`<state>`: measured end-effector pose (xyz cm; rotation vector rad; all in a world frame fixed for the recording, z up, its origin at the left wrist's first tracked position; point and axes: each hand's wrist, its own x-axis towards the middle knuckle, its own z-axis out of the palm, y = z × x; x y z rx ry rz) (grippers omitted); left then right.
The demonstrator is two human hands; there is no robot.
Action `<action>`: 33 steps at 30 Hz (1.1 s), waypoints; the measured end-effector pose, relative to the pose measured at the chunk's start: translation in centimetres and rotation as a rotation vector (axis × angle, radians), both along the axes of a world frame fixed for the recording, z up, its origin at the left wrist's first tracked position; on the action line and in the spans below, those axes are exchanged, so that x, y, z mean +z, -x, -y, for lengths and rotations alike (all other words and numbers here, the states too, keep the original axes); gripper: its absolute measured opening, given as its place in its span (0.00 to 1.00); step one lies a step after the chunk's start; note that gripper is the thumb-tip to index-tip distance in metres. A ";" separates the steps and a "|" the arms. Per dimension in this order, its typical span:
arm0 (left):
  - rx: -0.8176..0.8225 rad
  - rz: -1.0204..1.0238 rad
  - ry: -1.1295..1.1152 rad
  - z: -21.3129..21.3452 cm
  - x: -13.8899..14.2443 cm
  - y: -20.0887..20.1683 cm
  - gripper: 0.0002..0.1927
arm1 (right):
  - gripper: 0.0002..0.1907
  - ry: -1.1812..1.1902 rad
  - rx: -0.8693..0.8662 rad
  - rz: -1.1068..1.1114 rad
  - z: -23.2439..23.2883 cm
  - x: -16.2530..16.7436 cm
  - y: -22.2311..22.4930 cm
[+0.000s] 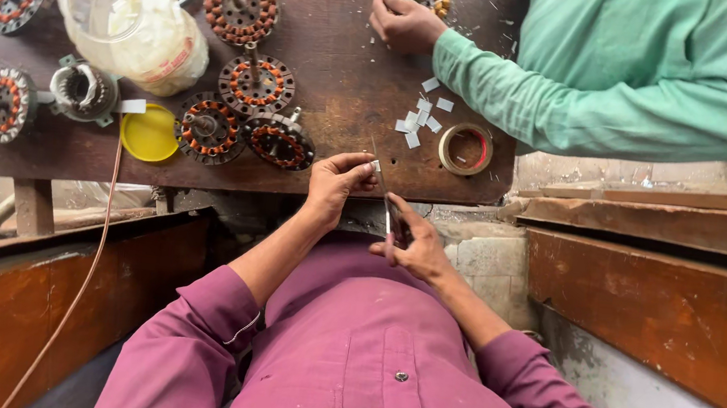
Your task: The person cuts small white insulating strips with scissors and places them into the slots of a motor stator. They repeat this process for multiple stators on the table.
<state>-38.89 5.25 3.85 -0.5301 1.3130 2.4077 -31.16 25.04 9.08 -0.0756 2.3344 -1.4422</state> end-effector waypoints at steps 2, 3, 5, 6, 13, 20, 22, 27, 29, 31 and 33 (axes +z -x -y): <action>-0.024 -0.034 0.007 -0.5 0.3 0.2 0.10 | 0.49 0.037 0.022 -0.203 0.3 0.0 0.1; -0.039 -0.051 0.008 -0.7 0.5 0.3 0.10 | 0.51 0.051 0.031 -0.304 0.3 0.0 0.5; -0.076 -0.060 0.017 -1.0 0.7 0.6 0.09 | 0.52 -0.001 0.003 -0.206 0.0 0.2 1.1; -0.091 -0.063 0.021 -1.0 0.8 0.7 0.09 | 0.53 -0.026 -0.008 -0.155 -0.2 0.3 1.3; -0.129 -0.036 0.078 -1.9 -0.3 1.1 0.10 | 0.39 0.222 -0.060 -0.039 -1.1 -0.3 0.4; -0.241 -0.620 1.252 -4.3 -0.8 6.1 0.13 | 0.38 0.162 -0.271 -0.068 -4.5 -1.6 -0.4; -0.313 -0.665 1.287 -5.6 -0.5 7.8 0.14 | 0.37 0.149 -0.306 -0.066 -5.4 -1.5 -1.1; -0.408 -0.647 1.299 -8.2 0.4 10.9 0.15 | 0.34 0.143 -0.410 -0.044 -6.6 -0.8 -2.8; -0.461 -0.613 1.317 -8.5 0.5 11.5 0.14 | 0.35 0.114 -0.459 -0.009 -6.6 -0.5 -3.4; -0.509 -0.589 1.322 -8.5 0.6 11.9 0.13 | 0.36 0.113 -0.493 0.017 -6.7 -0.3 -3.9; -0.547 -0.578 1.310 -8.2 0.5 12.3 0.11 | 0.38 0.136 -0.510 0.030 -6.8 -0.2 -4.2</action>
